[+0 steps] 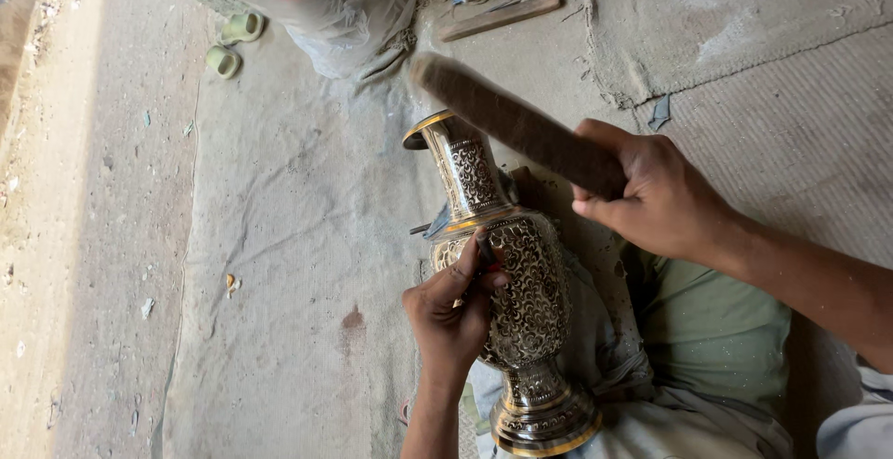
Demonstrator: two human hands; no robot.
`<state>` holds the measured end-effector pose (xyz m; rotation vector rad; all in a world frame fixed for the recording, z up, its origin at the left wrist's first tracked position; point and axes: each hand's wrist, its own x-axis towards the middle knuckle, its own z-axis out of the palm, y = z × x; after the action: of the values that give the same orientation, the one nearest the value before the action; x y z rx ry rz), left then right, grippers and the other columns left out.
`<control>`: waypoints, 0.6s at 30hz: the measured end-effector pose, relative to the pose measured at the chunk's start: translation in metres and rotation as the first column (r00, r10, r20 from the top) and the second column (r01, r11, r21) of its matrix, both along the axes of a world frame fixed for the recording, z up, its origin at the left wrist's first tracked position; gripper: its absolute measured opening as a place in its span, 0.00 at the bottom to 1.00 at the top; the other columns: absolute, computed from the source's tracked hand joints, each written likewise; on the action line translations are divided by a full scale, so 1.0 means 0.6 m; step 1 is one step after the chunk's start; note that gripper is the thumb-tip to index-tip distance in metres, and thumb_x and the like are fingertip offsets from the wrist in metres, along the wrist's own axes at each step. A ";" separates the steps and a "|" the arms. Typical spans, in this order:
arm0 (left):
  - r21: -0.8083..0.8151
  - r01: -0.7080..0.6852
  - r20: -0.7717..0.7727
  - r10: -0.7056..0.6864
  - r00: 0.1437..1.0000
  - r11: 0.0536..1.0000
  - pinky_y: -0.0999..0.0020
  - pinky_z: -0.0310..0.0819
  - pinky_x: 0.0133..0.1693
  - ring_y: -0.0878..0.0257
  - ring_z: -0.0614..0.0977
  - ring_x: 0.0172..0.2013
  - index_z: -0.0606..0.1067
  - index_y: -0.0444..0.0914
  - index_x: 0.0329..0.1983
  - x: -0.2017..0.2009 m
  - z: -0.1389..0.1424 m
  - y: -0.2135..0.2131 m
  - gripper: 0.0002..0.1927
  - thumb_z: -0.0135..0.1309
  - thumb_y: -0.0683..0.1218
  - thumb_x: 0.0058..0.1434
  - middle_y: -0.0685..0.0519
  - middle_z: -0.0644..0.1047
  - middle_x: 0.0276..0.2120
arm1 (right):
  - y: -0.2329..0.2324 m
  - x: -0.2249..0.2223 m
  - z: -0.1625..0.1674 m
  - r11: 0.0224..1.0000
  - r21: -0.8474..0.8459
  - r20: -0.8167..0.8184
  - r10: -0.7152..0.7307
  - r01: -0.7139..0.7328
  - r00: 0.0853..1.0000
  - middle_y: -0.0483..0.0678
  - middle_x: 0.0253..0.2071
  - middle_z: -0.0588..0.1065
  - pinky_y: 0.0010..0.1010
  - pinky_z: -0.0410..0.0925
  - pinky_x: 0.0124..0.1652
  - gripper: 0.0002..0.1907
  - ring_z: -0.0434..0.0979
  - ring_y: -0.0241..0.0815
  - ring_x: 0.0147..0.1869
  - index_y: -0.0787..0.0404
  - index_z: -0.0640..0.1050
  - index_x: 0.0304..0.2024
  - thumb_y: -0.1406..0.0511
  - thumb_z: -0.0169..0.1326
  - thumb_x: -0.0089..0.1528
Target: The person sits on the ground with an ornate brass vase held between their legs and against a padded rest. They hold a small punch against the vase surface and strike it with a wooden mallet, working the embossed floral pattern across the vase body and repositioning the punch repeatedly.
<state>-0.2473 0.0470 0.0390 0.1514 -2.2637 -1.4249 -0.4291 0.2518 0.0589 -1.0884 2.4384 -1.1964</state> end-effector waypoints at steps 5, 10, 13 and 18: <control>0.009 -0.003 -0.048 0.003 0.999 1.000 0.73 0.86 0.44 0.67 0.87 0.39 0.76 0.38 0.62 0.000 0.021 0.002 0.31 0.50 0.24 0.56 0.49 0.86 0.41 | 0.016 -0.009 0.002 0.870 0.492 0.056 -0.014 -0.015 0.998 0.47 0.19 0.74 0.38 0.69 0.30 0.19 0.76 0.40 0.22 0.48 0.77 0.45 0.73 0.56 0.55; 0.083 0.096 -0.048 -0.092 0.995 0.992 0.73 0.84 0.44 0.68 0.86 0.39 0.76 0.38 0.62 0.009 0.006 -0.019 0.30 0.53 0.24 0.58 0.48 0.86 0.41 | 0.018 -0.006 -0.025 0.916 0.400 -0.196 0.058 0.026 0.979 0.39 0.24 0.75 0.35 0.70 0.28 0.22 0.75 0.38 0.23 0.45 0.77 0.52 0.73 0.55 0.57; 0.084 0.096 -0.028 -0.094 0.995 0.992 0.73 0.83 0.45 0.68 0.87 0.38 0.76 0.37 0.62 0.027 -0.056 -0.039 0.32 0.50 0.24 0.56 0.48 0.86 0.41 | -0.012 0.021 -0.077 0.991 -0.129 -0.002 0.039 -0.039 0.999 0.38 0.29 0.76 0.32 0.71 0.33 0.24 0.76 0.36 0.30 0.50 0.76 0.54 0.73 0.58 0.57; 0.064 0.082 -0.026 -0.081 0.996 0.995 0.74 0.83 0.45 0.68 0.86 0.38 0.77 0.37 0.61 0.035 -0.100 -0.045 0.31 0.51 0.24 0.56 0.49 0.86 0.40 | -0.022 0.021 -0.097 0.992 0.124 0.052 0.014 -0.020 0.999 0.37 0.24 0.75 0.30 0.70 0.25 0.26 0.74 0.34 0.22 0.45 0.77 0.54 0.72 0.60 0.54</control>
<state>-0.2265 0.0197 -0.0208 0.0625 -2.2289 -1.5347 -0.4168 0.2388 0.0008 -1.0284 2.4239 -1.0390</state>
